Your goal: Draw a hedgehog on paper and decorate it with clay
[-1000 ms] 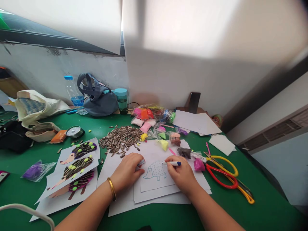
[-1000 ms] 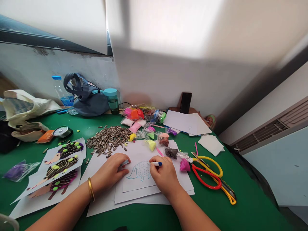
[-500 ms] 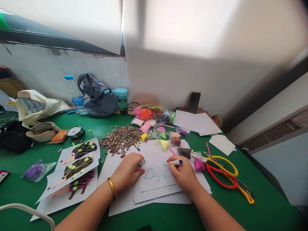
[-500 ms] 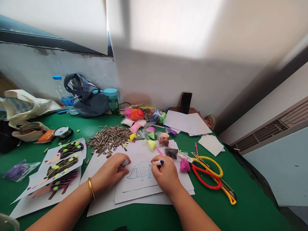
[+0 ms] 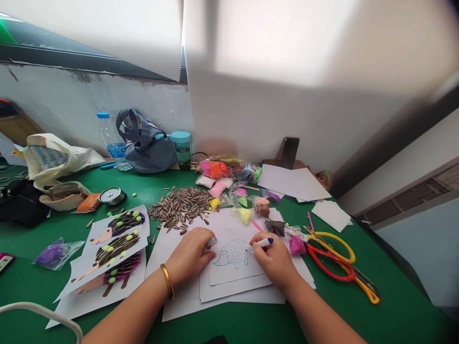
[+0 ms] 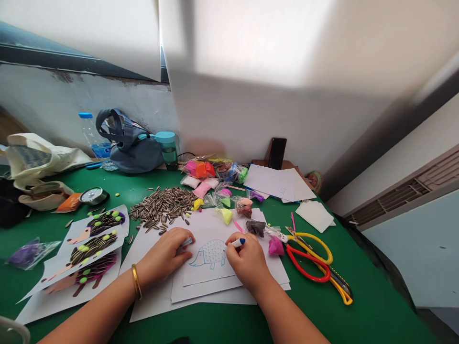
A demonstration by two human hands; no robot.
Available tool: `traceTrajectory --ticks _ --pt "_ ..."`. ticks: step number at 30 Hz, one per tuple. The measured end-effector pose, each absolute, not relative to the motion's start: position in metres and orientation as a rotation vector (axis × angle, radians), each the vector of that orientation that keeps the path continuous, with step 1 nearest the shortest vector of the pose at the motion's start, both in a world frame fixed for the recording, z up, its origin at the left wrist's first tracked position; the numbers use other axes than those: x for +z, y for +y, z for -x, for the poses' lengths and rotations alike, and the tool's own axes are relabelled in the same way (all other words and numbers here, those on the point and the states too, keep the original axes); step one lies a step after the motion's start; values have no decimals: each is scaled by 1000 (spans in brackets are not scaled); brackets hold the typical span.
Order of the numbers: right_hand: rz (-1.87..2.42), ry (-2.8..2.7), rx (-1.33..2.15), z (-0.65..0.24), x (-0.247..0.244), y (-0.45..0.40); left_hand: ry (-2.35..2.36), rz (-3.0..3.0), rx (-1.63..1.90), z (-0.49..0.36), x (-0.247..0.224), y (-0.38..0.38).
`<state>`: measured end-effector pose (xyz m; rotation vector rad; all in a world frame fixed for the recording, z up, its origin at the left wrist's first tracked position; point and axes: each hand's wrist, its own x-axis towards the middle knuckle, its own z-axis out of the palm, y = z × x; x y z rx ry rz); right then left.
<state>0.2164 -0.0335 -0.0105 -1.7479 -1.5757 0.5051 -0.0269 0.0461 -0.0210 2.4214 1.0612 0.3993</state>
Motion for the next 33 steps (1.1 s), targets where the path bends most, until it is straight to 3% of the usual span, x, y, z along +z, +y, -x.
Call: traceTrajectory --ticks 33 --pt "1741 -1526 521 -219 -8 -33 1045 -2415 437 28 -19 46"
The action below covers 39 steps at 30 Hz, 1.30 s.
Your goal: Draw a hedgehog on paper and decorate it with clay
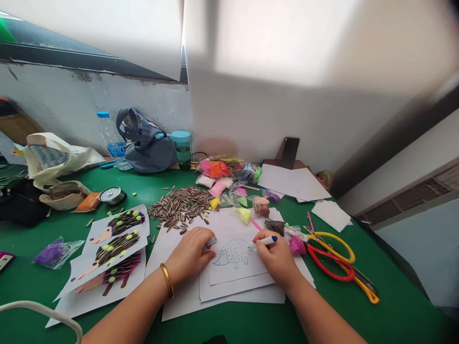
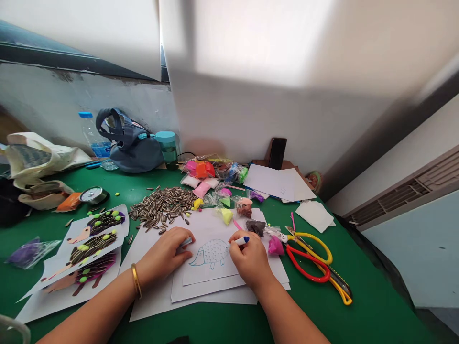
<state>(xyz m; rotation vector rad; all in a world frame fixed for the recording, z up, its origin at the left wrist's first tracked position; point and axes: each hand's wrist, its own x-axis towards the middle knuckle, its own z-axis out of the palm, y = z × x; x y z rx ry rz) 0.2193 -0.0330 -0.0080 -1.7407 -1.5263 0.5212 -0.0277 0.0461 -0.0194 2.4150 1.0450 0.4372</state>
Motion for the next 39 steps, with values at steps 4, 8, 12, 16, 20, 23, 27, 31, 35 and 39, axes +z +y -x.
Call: traceTrajectory --ticks 4,8,12,16,20,23,27,31,35,39 --pt "1754 -1555 524 -218 -8 -32 1045 -2412 427 27 -18 46" --pt "1758 -1544 524 -219 -10 -32 1048 -2417 418 27 -19 47" --pt "1745 -1550 465 -220 -11 -33 1041 -2422 427 27 -20 46" --pt "1746 -1591 470 -219 -10 -32 1048 -2422 423 27 -20 46" --pt "1747 -1581 481 -218 -9 -32 1041 -2421 448 27 -20 46" --pt "1744 -1558 464 -220 -10 -32 1039 -2422 455 28 -21 46" --pt "1771 -1535 486 -220 -8 -32 1044 -2421 441 27 -21 47" --pt "1805 -1518 576 -220 -6 -31 1039 -2417 454 27 -21 47" --pt "1712 -1419 646 -222 -9 -31 1041 -2410 446 27 -20 47" --pt "1532 -1334 713 -224 -9 -33 1030 -2413 436 28 -19 47"
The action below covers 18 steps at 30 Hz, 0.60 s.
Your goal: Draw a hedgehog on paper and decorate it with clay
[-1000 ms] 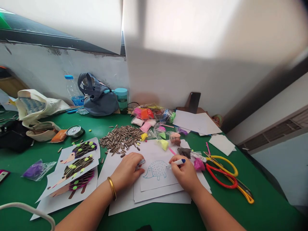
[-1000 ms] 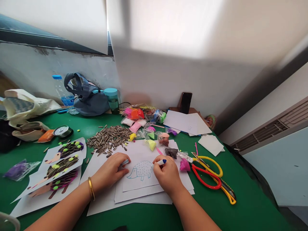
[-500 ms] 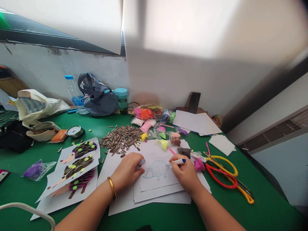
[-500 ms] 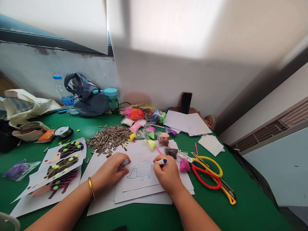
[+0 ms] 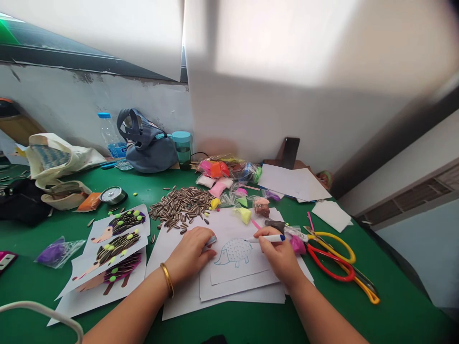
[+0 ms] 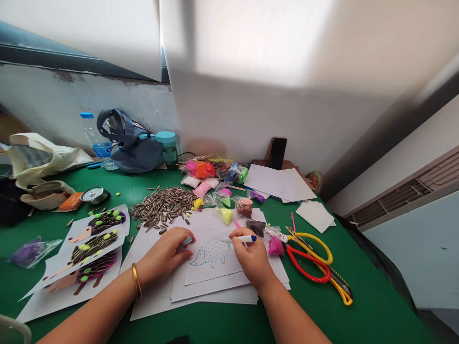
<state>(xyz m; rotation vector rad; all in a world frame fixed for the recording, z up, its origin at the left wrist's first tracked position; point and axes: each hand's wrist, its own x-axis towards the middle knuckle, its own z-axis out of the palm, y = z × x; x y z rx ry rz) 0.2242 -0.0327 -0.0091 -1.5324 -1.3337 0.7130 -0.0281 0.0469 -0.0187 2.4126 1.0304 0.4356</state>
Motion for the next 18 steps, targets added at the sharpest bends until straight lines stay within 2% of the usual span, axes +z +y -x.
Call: traceTrajectory --ticks 8,13,18 --pt "1245 -1328 926 -215 -5 -40 956 -2557 623 26 -4 35" --pt "1128 -1244 982 -209 -13 -41 907 -2677 577 18 3 26" --pt "1186 -1321 1008 -206 -4 -41 918 -2799 537 11 5 21"
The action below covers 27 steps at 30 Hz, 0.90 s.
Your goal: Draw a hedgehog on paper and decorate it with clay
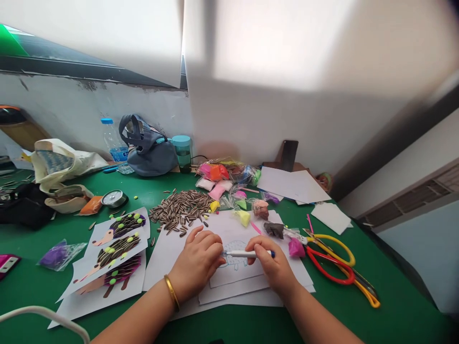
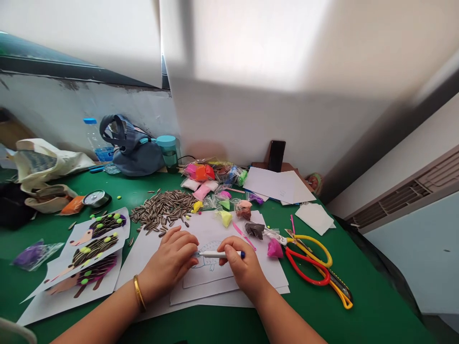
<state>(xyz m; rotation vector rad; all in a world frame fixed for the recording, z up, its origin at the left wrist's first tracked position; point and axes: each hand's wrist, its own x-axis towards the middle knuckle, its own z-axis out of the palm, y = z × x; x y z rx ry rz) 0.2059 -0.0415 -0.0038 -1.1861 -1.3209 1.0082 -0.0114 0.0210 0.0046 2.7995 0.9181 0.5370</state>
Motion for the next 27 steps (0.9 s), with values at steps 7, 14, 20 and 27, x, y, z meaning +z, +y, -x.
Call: traceTrajectory --ticks 7,14,20,27 --pt "1144 -1295 1233 -205 -5 -39 847 -2787 540 11 -2 13" --pt "1121 -1144 1399 -210 -9 -38 909 -1934 796 9 -3 2" --pt "1125 -1238 1373 -208 -12 -40 911 -1526 802 6 -1 12" --pt "1307 -1734 901 -207 -7 -40 1019 -1834 726 12 -1 18"
